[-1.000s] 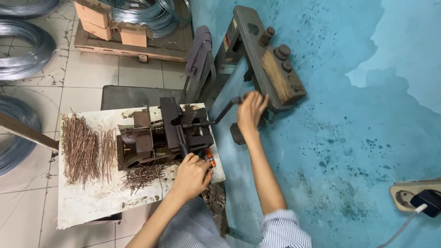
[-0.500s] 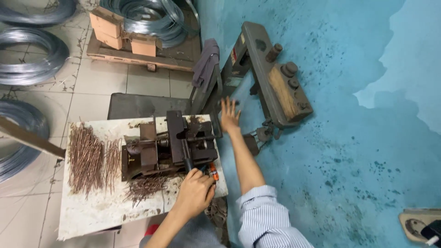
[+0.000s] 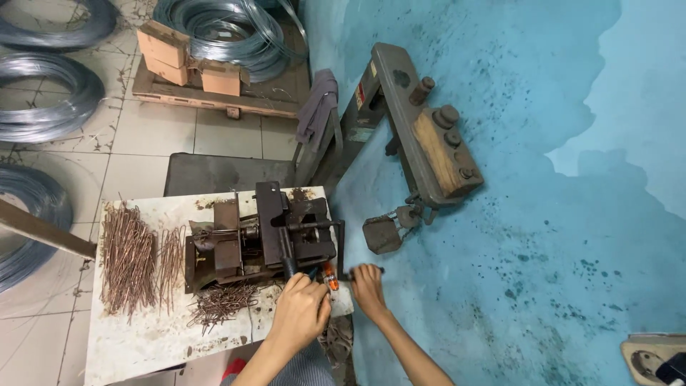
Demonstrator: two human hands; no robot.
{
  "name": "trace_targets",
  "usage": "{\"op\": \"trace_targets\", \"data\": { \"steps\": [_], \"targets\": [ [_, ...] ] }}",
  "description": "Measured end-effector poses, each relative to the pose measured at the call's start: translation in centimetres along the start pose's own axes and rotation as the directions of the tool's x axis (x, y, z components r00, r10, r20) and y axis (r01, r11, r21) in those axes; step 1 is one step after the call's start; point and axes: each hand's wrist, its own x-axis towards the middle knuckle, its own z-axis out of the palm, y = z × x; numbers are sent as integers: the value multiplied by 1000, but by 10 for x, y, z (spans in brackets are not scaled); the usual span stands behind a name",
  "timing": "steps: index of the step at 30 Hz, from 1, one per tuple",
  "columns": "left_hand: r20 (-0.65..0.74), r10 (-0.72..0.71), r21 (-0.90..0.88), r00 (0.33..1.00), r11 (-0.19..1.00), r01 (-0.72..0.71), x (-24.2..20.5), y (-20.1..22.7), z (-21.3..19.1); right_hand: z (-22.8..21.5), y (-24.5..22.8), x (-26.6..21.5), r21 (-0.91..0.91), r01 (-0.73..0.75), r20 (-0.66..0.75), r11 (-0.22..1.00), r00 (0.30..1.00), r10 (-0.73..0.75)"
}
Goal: Processing thin metal rods using a manual machine by loading bundles and operating a lever
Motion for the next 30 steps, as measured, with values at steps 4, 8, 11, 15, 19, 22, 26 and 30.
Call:
{"op": "trace_targets", "data": {
  "steps": [4, 8, 11, 15, 19, 22, 26, 30],
  "targets": [
    [39, 35, -55, 999, 998, -33, 2, -1, -10, -45, -6, -18, 11, -9, -266, 1000, 964, 12],
    [66, 34, -38, 997, 999, -31, -1, -2, -7, -86, 3, 22, -138, -115, -597, 984, 802, 10],
    [76, 42, -18, 996, 999, -40, 1, -3, -7, -131, 2, 77, -161, -222, -594, 962, 800, 85],
    [230, 51, 15, 972, 998, -56, 5, -1, -21, -187, 11, 172, -291, -167, -421, 942, 907, 31],
    [316, 64, 27, 947, 997, -76, 2, -3, -20, -166, 25, 240, -292, -160, -372, 943, 927, 42],
    [246, 75, 10, 966, 997, -80, 6, -3, -19, -125, 38, 283, -252, -192, -325, 949, 940, 104],
    [103, 134, -32, 986, 991, -131, -1, -1, -19, -29, 63, 294, -254, -254, -167, 933, 962, 217],
    [88, 102, -44, 991, 994, -98, 1, -2, -14, 12, 65, 296, -154, -261, 65, 953, 960, 274]
  ]
}}
